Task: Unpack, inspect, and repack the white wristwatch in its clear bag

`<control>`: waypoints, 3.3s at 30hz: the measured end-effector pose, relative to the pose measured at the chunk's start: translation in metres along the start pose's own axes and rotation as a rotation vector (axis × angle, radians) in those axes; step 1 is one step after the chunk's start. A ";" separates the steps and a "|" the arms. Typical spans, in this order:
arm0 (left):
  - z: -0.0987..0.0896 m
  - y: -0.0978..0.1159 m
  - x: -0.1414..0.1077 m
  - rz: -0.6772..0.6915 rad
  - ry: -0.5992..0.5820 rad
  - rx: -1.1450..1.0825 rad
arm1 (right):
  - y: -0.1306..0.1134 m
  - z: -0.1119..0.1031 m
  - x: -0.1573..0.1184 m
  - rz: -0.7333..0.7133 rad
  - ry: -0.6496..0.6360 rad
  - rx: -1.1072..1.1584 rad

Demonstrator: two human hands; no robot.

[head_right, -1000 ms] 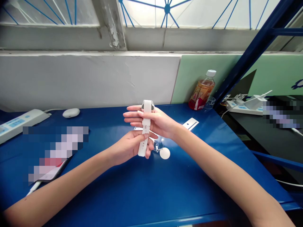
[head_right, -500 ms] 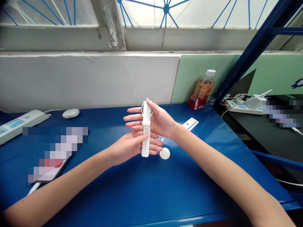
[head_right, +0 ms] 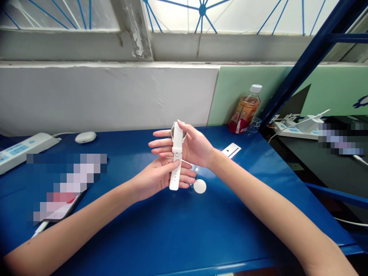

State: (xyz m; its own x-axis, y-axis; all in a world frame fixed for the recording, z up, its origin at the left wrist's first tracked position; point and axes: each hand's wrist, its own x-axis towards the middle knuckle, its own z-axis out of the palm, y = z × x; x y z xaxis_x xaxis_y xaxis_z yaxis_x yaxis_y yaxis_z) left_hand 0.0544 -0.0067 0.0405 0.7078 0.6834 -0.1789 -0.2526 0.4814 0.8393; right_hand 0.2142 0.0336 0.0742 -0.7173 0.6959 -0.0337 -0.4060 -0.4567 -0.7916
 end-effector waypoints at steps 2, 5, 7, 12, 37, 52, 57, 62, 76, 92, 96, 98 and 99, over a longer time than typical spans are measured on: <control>0.000 0.000 0.000 -0.002 0.005 0.009 | 0.001 0.000 0.001 -0.008 0.012 0.001; 0.001 0.001 0.000 -0.016 0.003 0.008 | 0.004 -0.001 0.002 -0.010 0.026 -0.020; 0.003 0.001 0.000 -0.025 0.007 0.012 | 0.006 -0.003 0.001 -0.028 0.034 -0.069; 0.005 0.001 0.000 -0.011 0.014 0.023 | 0.010 -0.004 -0.001 -0.022 0.040 -0.137; -0.001 -0.001 -0.002 -0.016 -0.089 0.039 | 0.000 0.004 -0.002 -0.033 0.034 -0.034; -0.003 -0.001 -0.002 -0.022 -0.183 -0.076 | 0.000 0.003 -0.003 -0.018 0.013 -0.035; -0.003 -0.001 -0.002 -0.021 -0.211 -0.116 | -0.001 0.004 -0.003 -0.010 0.032 -0.054; -0.003 0.000 -0.002 -0.029 -0.217 -0.112 | -0.001 0.004 -0.003 -0.009 0.031 -0.045; -0.004 0.007 -0.001 -0.051 -0.131 -0.095 | -0.007 0.002 -0.002 -0.046 0.138 0.065; -0.004 0.016 -0.004 0.124 0.158 -0.630 | -0.009 -0.005 0.006 -0.567 0.400 -0.090; -0.008 0.011 -0.003 0.100 0.094 -0.527 | -0.004 -0.003 0.008 -0.538 0.409 -0.208; -0.008 0.008 0.000 0.105 0.076 -0.397 | 0.000 -0.002 0.008 -0.538 0.422 -0.300; -0.008 0.006 0.001 0.119 0.076 -0.321 | 0.002 -0.002 0.009 -0.541 0.424 -0.350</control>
State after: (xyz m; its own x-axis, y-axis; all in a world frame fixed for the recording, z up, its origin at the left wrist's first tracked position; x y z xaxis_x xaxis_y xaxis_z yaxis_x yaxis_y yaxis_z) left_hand 0.0481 0.0015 0.0413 0.6124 0.7785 -0.1372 -0.5336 0.5351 0.6549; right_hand 0.2082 0.0398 0.0715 -0.1635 0.9574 0.2378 -0.3852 0.1600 -0.9088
